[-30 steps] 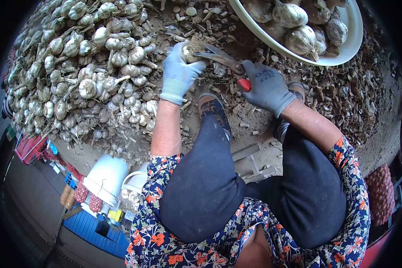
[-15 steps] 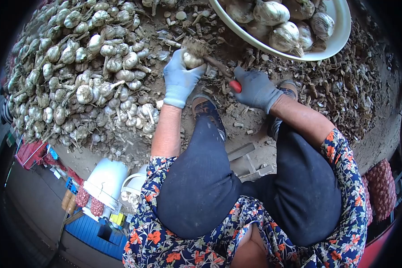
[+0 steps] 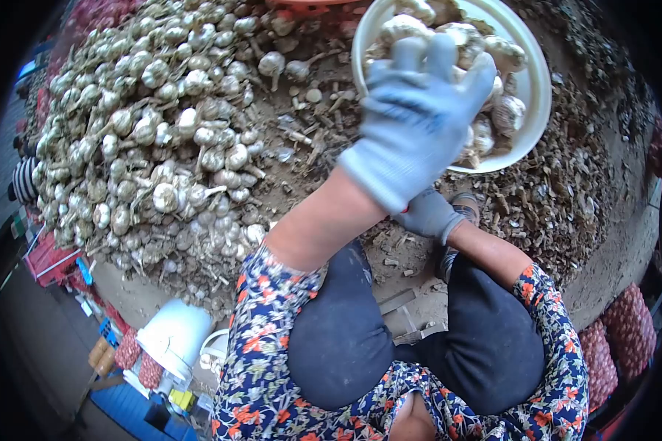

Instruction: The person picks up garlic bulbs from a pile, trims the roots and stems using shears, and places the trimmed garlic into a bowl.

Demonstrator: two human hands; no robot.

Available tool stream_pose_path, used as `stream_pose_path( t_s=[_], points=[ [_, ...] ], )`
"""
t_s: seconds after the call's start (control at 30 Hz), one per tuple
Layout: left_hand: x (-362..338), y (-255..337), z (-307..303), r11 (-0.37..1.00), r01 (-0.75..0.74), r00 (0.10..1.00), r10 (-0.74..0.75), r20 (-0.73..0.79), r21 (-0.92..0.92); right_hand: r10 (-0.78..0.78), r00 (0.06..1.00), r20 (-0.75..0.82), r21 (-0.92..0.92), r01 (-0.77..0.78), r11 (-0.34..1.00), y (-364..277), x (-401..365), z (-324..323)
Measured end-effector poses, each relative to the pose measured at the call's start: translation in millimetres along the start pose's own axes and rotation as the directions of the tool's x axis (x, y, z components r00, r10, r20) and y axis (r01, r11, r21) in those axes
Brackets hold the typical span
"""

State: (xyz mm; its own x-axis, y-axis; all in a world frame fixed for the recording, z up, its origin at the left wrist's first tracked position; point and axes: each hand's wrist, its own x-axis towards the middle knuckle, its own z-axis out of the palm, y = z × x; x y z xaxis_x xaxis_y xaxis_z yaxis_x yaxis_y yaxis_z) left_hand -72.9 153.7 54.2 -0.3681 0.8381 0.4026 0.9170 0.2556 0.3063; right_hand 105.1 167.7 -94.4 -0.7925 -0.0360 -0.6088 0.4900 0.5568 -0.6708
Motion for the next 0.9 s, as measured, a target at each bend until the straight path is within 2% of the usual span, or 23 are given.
stream_pose_path(
  t_s=[0.07, 0.1, 0.13, 0.17, 0.2, 0.23, 0.27, 0.3, 0.33, 0.37, 0.43, 0.5, 0.53, 0.57, 0.63, 0.7, 0.77, 0.83, 0.9],
  points=[
    [2, -2, -3, 0.998, 0.036, 0.999, -0.037, -0.015, -0.060, 0.017, 0.999, 0.031, -0.021, -0.017, 1.000, -8, -5, -10],
    [2, -14, 5, 0.987, -0.049, 0.978, 0.016, -0.210, -0.154, 0.050, 0.998, 0.047, -0.042, -0.048, 0.998, -15, -7, -19],
    [-7, -35, 6, 0.966, -0.140, 0.903, 0.035, -0.429, -0.216, 0.105, 0.991, 0.086, -0.046, -0.101, 0.994, -23, -13, -31],
    [-20, -54, -8, 0.997, -0.074, 0.908, 0.059, -0.414, -0.018, 0.104, 0.990, 0.092, -0.045, -0.101, 0.994, -24, -15, -35],
    [-45, -94, 8, 0.955, 0.268, 0.885, -0.296, -0.360, -0.127, 0.137, 0.986, 0.100, -0.037, -0.134, 0.990, -22, -16, -38],
    [-48, -113, 9, 0.638, 0.682, 0.646, -0.755, -0.113, -0.358, 0.173, 0.979, 0.103, -0.028, -0.171, 0.985, -20, -15, -40],
    [-71, -168, 37, 0.704, 0.708, 0.706, -0.707, -0.029, 0.059, 0.198, 0.975, 0.099, -0.007, -0.198, 0.980, -17, -12, -39],
    [-77, -185, 52, 0.719, 0.657, 0.724, -0.685, 0.076, 0.226, 0.206, 0.973, 0.107, -0.008, -0.206, 0.978, -14, -9, -36],
    [-85, -204, 75, 0.746, 0.604, 0.723, -0.661, 0.202, 0.280, 0.190, 0.980, 0.064, 0.013, -0.191, 0.981, -11, -4, -33],
    [-79, -198, 83, 0.671, 0.643, 0.569, -0.741, 0.358, 0.368, 0.175, 0.984, 0.027, 0.039, -0.176, 0.984, -9, 0, -30],
    [-81, -201, 98, 0.626, 0.675, 0.494, -0.776, 0.391, 0.391, 0.146, 0.989, -0.011, 0.129, -0.143, 0.981, -18, 6, -33],
    [-96, -202, 92, 0.617, 0.703, 0.513, -0.784, 0.350, 0.353, 0.119, 0.982, -0.144, 0.152, -0.097, 0.984, -30, 13, -29],
    [-107, -192, 84, 0.663, 0.718, 0.590, -0.741, 0.321, 0.210, 0.124, 0.982, -0.145, 0.153, -0.102, 0.983, -34, 19, -31],
    [-117, -179, 76, 0.700, 0.712, 0.659, -0.696, 0.286, 0.063, 0.064, 0.978, -0.199, 0.116, -0.042, 0.992, -39, 24, -36],
    [-130, -150, 62, 0.744, 0.665, 0.708, -0.655, 0.263, 0.062, -0.029, 0.957, -0.290, 0.038, 0.041, 0.998, -43, 35, -33],
    [-141, -138, 55, 0.760, 0.648, 0.730, -0.634, 0.254, 0.034, -0.135, 0.891, -0.433, 0.027, 0.162, 0.986, -48, 42, -28],
    [-147, -125, 44, 0.769, 0.638, 0.738, -0.627, 0.251, 0.044, 0.077, 0.980, -0.183, 0.122, -0.055, 0.991, -59, 53, -38],
    [-157, -121, 35, 0.777, 0.626, 0.744, -0.620, 0.249, 0.063, 0.037, 0.981, -0.192, 0.153, -0.007, 0.988, -66, 53, -36],
    [-167, -121, 30, 0.778, 0.622, 0.747, -0.624, 0.230, 0.090, 0.055, 0.989, -0.141, 0.192, -0.028, 0.981, -62, 52, -29]
  ],
)
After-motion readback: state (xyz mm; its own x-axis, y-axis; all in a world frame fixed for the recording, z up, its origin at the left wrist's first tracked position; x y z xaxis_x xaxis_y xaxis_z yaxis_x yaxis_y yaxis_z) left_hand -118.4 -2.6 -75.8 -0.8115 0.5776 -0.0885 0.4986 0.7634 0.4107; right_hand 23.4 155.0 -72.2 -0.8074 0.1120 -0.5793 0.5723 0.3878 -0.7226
